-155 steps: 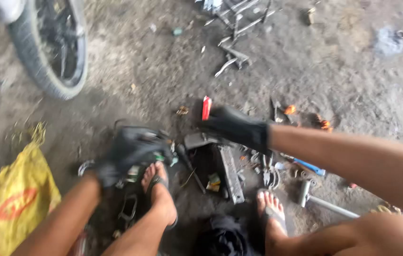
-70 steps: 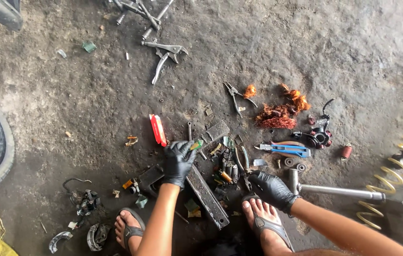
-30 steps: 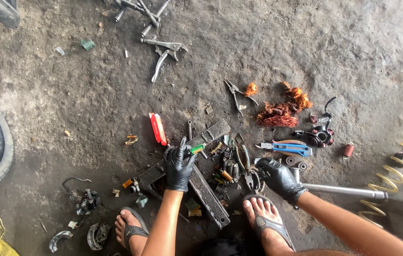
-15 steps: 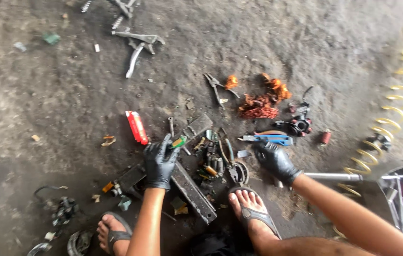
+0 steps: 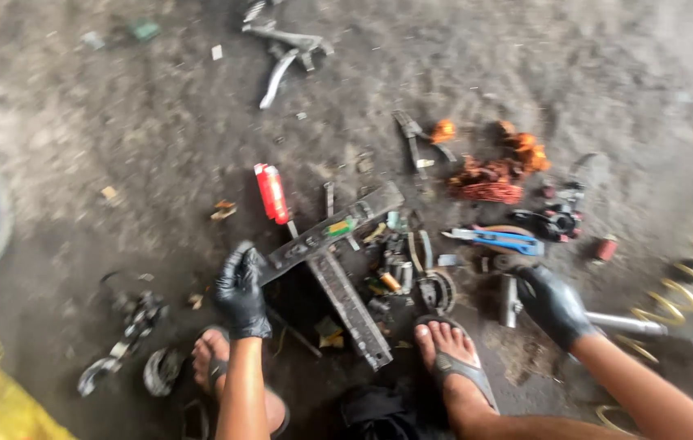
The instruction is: Disassembling motorcycle engine and electrical components on a workshop floor using various tools.
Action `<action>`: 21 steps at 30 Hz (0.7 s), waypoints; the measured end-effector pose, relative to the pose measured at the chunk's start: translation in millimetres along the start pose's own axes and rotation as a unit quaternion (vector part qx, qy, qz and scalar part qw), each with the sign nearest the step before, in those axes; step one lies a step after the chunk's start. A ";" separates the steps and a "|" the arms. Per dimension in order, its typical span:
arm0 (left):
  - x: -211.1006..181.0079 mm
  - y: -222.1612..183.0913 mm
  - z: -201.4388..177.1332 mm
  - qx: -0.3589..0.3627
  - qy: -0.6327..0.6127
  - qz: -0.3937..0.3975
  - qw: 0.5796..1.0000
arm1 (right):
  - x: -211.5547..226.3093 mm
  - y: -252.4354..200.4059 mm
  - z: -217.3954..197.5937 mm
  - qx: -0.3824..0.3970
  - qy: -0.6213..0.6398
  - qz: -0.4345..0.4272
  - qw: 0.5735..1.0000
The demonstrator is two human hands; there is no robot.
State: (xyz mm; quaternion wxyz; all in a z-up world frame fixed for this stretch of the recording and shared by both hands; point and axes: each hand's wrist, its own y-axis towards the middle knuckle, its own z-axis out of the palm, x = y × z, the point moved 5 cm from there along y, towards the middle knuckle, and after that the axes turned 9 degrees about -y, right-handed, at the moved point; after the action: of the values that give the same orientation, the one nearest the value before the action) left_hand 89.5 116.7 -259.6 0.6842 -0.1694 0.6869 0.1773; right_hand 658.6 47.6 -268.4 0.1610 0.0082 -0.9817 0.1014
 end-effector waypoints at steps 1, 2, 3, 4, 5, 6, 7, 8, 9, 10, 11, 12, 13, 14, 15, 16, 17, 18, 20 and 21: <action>-20.6 4.1 -9.6 -0.011 -0.028 0.083 0.996 | -12.7 -12.1 11.6 0.046 -0.067 0.021 0.996; -18.9 2.3 -25.5 -0.022 -0.022 0.087 0.996 | -26.6 -16.5 19.8 0.048 -0.064 0.008 0.997; -10.7 0.7 -43.6 -0.054 0.015 0.022 0.998 | -35.6 -25.8 32.9 0.087 -0.085 0.003 0.993; -1.8 -2.2 -60.5 -0.084 0.050 -0.044 0.994 | -40.4 -40.7 45.6 0.124 -0.108 0.000 0.986; 24.0 -7.4 -82.9 -0.095 0.052 -0.041 0.993 | -4.9 -52.0 68.0 0.160 -0.132 -0.003 0.978; 57.5 -13.8 -103.4 -0.088 0.012 -0.108 0.990 | 31.2 -65.1 86.9 0.195 -0.157 -0.005 0.968; 90.6 -21.4 -122.7 -0.080 -0.030 -0.173 0.981 | 67.2 -78.6 102.1 0.230 -0.182 -0.007 0.956; 73.3 -25.2 -110.5 -0.085 -0.028 -0.171 0.981 | 93.7 -72.1 112.6 0.263 -0.206 -0.004 0.942; 44.2 -25.8 -95.1 -0.057 0.046 -0.052 0.996 | 124.8 -73.2 123.6 0.295 -0.230 -0.001 0.927; 16.5 -30.2 -75.2 -0.026 0.119 0.066 0.990 | 158.7 -83.2 132.9 0.327 -0.256 0.003 0.910; 25.1 -33.7 -79.2 -0.030 0.120 0.066 0.990 | 161.5 -82.6 133.7 0.327 -0.258 -0.001 0.909; 41.9 -37.2 -77.0 0.010 0.120 0.009 0.993 | 158.7 -82.3 132.5 0.316 -0.218 0.053 0.922; 58.8 -41.6 -74.6 0.050 0.120 -0.047 0.990 | 155.6 -82.4 131.4 0.302 -0.177 0.107 0.931; 68.0 -46.1 -76.4 0.046 0.117 -0.047 0.991 | 146.6 -92.3 135.8 0.301 -0.180 0.104 0.931; 77.0 -50.6 -75.1 0.068 0.135 -0.040 0.988 | 142.5 -104.5 138.8 0.300 -0.182 0.111 0.930; 87.2 -53.1 -70.9 0.094 0.151 -0.033 0.983 | 143.9 -118.9 141.6 0.298 -0.182 0.121 0.929; 85.3 -60.9 -64.3 0.094 0.148 -0.032 0.984 | 143.3 -127.4 148.2 0.295 -0.182 0.131 0.929; 79.7 -64.3 -59.4 0.078 0.157 -0.008 0.984 | 140.3 -134.3 152.6 0.292 -0.180 0.141 0.929; 71.4 -67.9 -48.0 0.062 0.166 0.016 0.984 | 130.0 -143.3 157.2 0.287 -0.176 0.161 0.928; 61.4 -68.3 -42.1 0.046 0.144 0.089 0.985 | 124.2 -150.4 160.0 0.286 -0.174 0.171 0.927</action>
State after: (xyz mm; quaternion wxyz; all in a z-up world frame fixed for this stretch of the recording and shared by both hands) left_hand 84.4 37.1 -321.8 0.5667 -0.0996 0.7978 0.1799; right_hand 497.9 -129.9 -347.8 -0.0409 -0.0963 -0.9103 0.4005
